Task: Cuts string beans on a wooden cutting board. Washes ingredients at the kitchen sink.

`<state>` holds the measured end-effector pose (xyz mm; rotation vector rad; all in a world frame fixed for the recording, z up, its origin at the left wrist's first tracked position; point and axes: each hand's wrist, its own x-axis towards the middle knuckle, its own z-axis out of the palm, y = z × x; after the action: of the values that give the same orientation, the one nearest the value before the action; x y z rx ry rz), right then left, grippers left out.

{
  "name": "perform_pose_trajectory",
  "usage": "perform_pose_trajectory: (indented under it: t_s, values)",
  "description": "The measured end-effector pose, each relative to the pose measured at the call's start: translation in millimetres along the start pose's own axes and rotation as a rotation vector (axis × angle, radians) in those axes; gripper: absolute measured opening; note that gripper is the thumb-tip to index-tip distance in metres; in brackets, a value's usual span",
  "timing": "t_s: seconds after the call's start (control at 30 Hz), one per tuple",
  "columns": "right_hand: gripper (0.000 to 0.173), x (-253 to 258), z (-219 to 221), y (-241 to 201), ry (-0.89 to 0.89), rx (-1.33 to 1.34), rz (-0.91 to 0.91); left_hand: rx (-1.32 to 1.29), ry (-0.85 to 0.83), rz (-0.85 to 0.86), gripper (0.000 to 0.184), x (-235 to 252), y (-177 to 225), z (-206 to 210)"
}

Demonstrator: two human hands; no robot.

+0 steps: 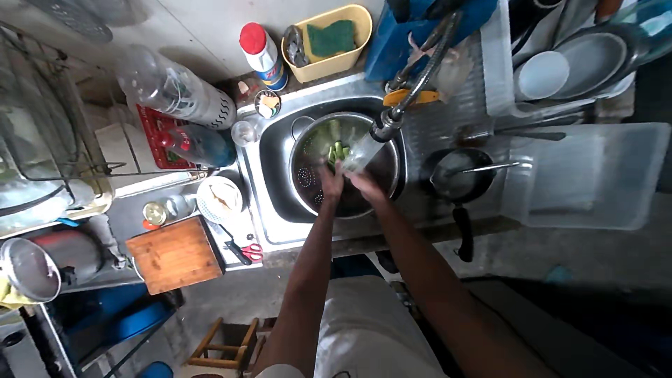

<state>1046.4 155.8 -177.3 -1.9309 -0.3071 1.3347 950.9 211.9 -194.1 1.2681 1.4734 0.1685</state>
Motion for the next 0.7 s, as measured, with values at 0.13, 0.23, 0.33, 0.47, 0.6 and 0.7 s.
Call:
perform_pose_trajectory:
  t_s: [0.13, 0.23, 0.33, 0.47, 0.6, 0.7]
  values:
    - [0.068, -26.1, -14.5, -9.2, -0.055, 0.040, -0.022, -0.126, -0.133, -0.059, 0.067, 1.8, 12.7, -13.4]
    - [0.064, -36.7, -27.3, -11.5, -0.014, -0.070, 0.002, -0.055, -0.080, 0.023, 0.058, 4.8, 3.4, -23.6]
    - [0.052, -27.2, -34.4, -3.5, 0.090, -0.233, -0.022, 0.176, 0.073, 0.148, 0.053, 4.7, -4.5, -35.2]
    - [0.051, -3.5, -27.2, -1.9, 0.131, -0.296, 0.070, 0.349, 0.200, 0.158, 0.048, -23.0, -6.2, -31.2]
    - [0.073, 3.7, -6.1, 6.6, 0.043, -0.012, 0.075, 0.199, 0.063, 0.030, 0.073, -16.8, -12.4, -7.0]
    - [0.074, -12.8, -5.4, 4.8, 0.016, 0.017, 0.045, -0.031, -0.074, -0.044, 0.061, -2.0, -0.5, -2.0]
